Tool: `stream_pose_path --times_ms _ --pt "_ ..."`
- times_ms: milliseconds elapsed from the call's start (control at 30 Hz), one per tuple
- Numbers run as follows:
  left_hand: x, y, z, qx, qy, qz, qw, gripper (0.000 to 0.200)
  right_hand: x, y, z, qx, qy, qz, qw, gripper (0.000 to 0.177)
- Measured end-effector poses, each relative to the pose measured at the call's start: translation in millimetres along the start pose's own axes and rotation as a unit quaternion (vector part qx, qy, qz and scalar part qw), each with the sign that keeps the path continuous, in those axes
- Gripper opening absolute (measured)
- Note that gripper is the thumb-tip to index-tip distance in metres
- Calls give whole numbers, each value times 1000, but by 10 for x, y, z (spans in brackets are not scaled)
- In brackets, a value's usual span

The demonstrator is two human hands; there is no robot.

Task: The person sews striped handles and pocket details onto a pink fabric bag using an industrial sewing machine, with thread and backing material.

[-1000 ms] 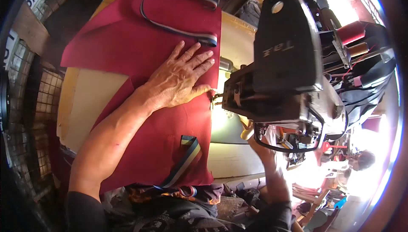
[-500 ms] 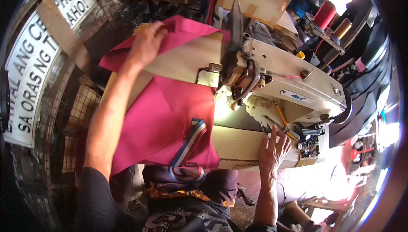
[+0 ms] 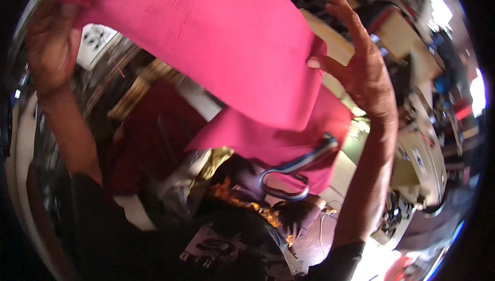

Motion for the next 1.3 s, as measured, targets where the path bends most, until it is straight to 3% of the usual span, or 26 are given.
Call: stream_pose_path --times_ms 67,167,233,267,333,367,467,533,600,700,767,800,833,867,900,933,967,1000,1133,1300 --pt "-245 275 195 -49 28 -12 998 42 210 -183 -330 145 -146 -16 978 70" --pt "-546 517 636 -47 3 115 992 40 433 -339 -930 355 -319 -24 878 36" --pt "-418 803 1276 17 -116 227 967 38 565 -249 -1415 343 -417 -71 839 43" --pt "-421 796 1098 33 -135 265 954 37 619 -158 -1689 294 -494 -57 816 50" --pt "-416 815 887 131 -120 277 944 25 879 -31 -2206 278 -656 -110 693 66" --pt "-413 886 890 151 -140 306 930 24 977 70 -2429 323 -645 -146 677 68" --pt "-383 1124 914 175 -182 326 911 19 911 287 -2820 474 -593 -198 620 63" --pt "-332 1305 1067 183 -208 335 901 17 1004 375 -2851 472 -609 -224 597 41" --pt "-196 1636 1212 185 -184 386 885 17 845 556 -3047 491 -568 -209 627 30" --pt "115 2116 1380 193 -221 453 842 19 951 317 -3094 470 -273 -103 833 25" --pt "419 2335 1655 199 -277 475 811 22 785 267 -3483 278 -187 25 942 16" --pt "530 2401 1810 169 -225 516 809 24 734 127 -3659 272 -93 13 958 13" --pt "635 2464 1972 141 -167 553 804 25 951 -84 -3548 129 -102 59 985 12" --pt "679 2446 2112 149 -187 541 807 26 956 -244 -3664 93 -30 76 992 12" --pt "637 2315 2193 142 -218 539 801 27 1076 -441 -3554 130 21 91 987 22" --pt "608 2203 2324 154 -283 481 815 27 1156 -565 -3536 74 43 111 990 19" --pt "570 2081 2463 140 -309 481 808 27 1231 -680 -3476 50 26 136 989 20" --pt "441 1937 2509 115 -322 433 834 24 1294 -762 -3407 26 11 162 986 22" --pt "-270 1697 2311 146 -402 367 826 18 1431 -635 -3212 4 -11 205 979 28" --pt "-520 2684 1947 331 -309 442 774 25 1201 251 -3577 82 120 242 959 36"
Point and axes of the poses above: each hand's wrist, its own y-axis away from the middle knuckle, its own z-axis out of the back of the hand, x = y × z, the point moved 1 cm from there along -y, towards the middle knuckle, and after that the axes turned 3 degrees about -y, right-handed, at the moved point
